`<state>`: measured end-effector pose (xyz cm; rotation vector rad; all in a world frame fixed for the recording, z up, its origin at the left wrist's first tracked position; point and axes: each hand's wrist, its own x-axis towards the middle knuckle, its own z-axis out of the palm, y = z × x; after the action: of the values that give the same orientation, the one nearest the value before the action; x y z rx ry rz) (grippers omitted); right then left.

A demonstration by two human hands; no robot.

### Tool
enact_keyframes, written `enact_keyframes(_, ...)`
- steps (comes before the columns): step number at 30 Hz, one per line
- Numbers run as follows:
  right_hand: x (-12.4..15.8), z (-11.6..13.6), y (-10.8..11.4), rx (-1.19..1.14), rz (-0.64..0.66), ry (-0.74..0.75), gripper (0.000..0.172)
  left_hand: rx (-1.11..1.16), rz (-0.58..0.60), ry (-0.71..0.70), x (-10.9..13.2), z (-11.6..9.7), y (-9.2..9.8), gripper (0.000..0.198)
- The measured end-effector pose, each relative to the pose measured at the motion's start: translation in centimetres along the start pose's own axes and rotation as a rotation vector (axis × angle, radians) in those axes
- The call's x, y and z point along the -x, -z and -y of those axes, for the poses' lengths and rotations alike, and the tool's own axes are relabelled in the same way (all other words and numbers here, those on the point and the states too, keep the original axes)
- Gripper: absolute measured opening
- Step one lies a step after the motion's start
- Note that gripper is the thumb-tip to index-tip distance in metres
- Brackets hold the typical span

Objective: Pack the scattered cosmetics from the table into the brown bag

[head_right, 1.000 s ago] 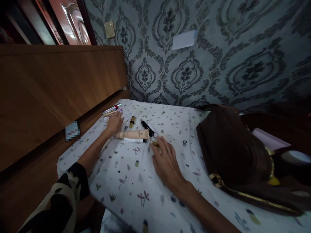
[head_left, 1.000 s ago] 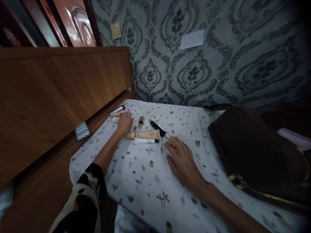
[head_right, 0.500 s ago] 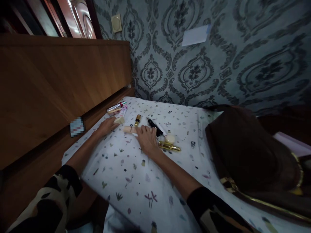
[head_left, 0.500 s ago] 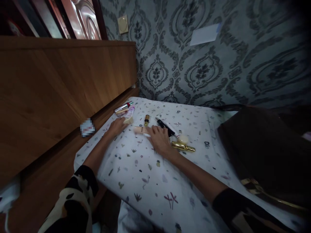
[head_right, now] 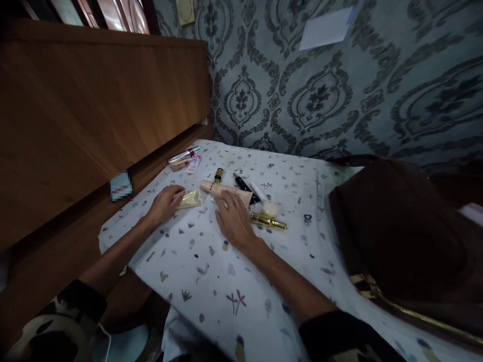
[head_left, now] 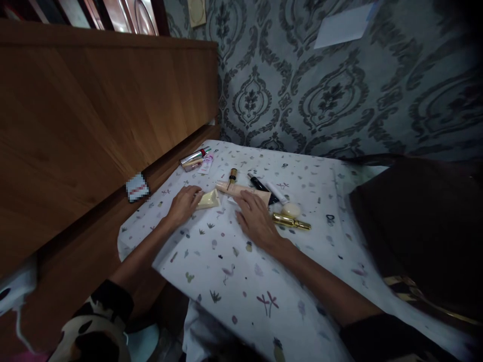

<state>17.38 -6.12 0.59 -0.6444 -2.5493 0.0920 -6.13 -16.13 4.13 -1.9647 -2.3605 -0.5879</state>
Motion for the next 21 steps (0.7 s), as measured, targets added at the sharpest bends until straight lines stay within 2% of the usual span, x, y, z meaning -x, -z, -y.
enact_keyframes(5,3.0,1.4,0.9,-0.161,0.000,0.091,0.039,-0.036,0.081,0.001,0.9,-0.7,-0.3,0.039)
enact_keyframes(9,4.9,1.3,1.3,-0.227,0.031,0.053,0.040,-0.002,0.144,-0.134,3.5,-2.4,0.2,0.037)
enact_keyframes(13,5.7,0.6,1.1,-0.194,0.051,0.036,0.041,-0.004,0.132,-0.274,5.3,-3.5,0.4,0.034)
enact_keyframes(17,5.7,0.1,0.5,-0.178,0.036,-0.036,0.042,0.114,0.110,-0.347,5.3,-4.1,-0.1,0.032)
enact_keyframes(21,6.1,-0.6,0.5,-0.302,0.003,-0.099,0.045,0.253,0.151,-0.422,4.5,-5.3,-0.6,0.035)
